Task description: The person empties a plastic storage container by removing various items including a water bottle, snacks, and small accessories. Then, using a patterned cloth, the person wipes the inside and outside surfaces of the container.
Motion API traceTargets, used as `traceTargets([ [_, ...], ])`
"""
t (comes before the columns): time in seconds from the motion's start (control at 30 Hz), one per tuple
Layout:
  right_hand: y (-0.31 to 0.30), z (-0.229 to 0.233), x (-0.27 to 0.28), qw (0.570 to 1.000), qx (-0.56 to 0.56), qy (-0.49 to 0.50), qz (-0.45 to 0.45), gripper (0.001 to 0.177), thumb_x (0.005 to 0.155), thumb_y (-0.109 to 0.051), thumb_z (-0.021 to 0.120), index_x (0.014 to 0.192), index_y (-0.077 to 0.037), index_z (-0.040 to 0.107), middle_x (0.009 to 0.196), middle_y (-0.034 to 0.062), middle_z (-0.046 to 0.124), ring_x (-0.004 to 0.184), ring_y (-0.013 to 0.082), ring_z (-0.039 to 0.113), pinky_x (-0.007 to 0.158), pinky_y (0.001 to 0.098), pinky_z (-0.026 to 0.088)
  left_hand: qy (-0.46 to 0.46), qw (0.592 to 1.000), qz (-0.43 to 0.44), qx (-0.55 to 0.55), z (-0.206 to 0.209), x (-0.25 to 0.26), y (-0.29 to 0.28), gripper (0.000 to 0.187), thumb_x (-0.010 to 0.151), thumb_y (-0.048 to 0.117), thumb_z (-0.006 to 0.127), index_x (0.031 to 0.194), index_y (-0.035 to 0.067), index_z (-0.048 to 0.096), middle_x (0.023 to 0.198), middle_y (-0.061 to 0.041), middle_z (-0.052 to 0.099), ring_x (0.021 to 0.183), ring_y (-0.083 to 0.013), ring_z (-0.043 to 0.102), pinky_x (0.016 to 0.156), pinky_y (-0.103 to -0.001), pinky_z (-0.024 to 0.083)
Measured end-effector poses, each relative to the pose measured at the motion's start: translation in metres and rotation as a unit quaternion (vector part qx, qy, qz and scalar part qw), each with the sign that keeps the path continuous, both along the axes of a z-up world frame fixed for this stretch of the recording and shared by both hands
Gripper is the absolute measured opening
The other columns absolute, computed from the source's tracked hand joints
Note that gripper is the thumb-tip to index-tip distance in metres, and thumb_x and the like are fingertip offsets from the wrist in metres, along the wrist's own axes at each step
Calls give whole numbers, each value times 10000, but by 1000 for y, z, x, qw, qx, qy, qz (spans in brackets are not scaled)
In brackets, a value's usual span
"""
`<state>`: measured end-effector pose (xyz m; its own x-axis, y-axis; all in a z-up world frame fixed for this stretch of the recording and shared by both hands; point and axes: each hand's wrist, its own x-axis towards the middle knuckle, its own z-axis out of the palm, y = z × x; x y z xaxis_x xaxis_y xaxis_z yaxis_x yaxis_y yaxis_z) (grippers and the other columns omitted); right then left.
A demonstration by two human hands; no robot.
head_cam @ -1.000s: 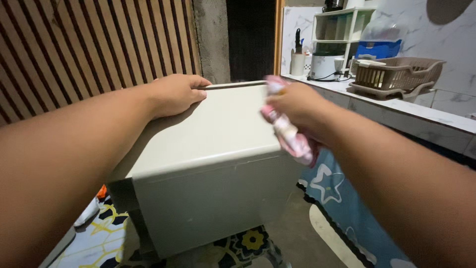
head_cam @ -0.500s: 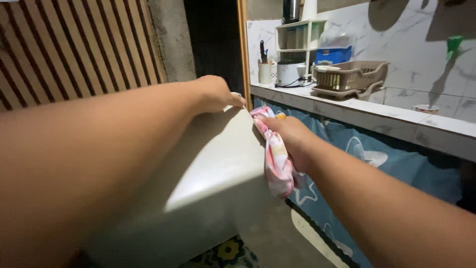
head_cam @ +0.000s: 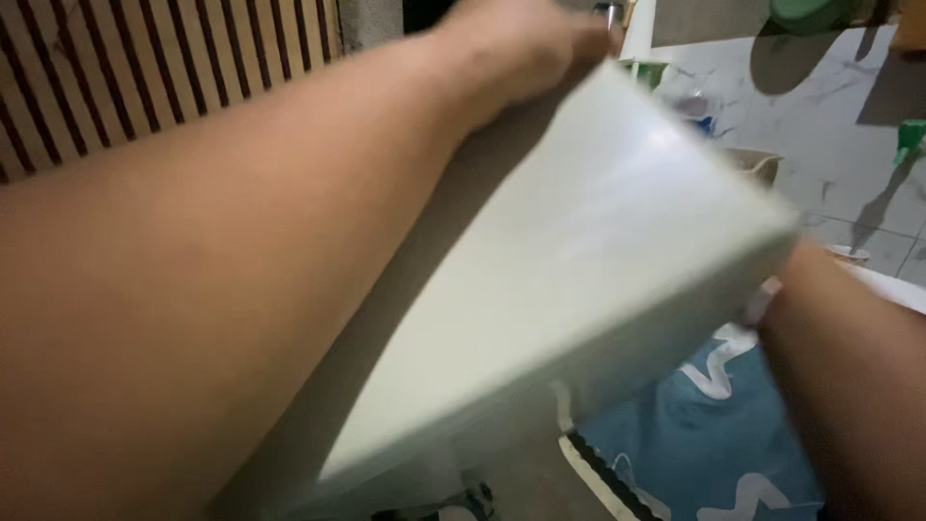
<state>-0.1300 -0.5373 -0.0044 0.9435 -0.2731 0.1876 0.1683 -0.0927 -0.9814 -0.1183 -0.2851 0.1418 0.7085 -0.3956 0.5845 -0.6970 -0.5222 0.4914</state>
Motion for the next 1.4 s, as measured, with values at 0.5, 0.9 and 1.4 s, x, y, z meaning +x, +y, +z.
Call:
traceTargets([
  [0.5, 174, 81, -51, 945, -309, 51, -92, 371, 935, -337, 720, 1136, -26, 703, 853, 211, 728, 544, 214, 638, 519, 368, 552, 93, 922, 4, -376, -107, 49, 145, 659, 738, 639, 679, 1082, 87, 787, 902, -83, 761, 773, -204, 742, 659, -369, 582],
  [0.9, 270, 66, -16, 815, -571, -83, 44, 346, 855, -400, 659, 1097, -168, 744, 936, 117, 768, 841, 288, 738, 799, 402, 553, 285, 924, 107, -233, -128, 109, 253, 318, 911, 370, 521, 948, 108, 698, 818, -83, 684, 689, -221, 609, 656, -436, 491],
  [1.4, 231, 67, 21, 908, -397, 130, 17, 192, 1022, -301, 613, 1111, -163, 712, 858, 107, 763, 667, 156, 706, 607, 311, 588, 32, 944, 167, 284, -96, 63, 171, 408, 1063, 257, 309, 1304, 190, 631, 1334, -109, 649, 1269, -341, 570, 1073, -639, 331],
])
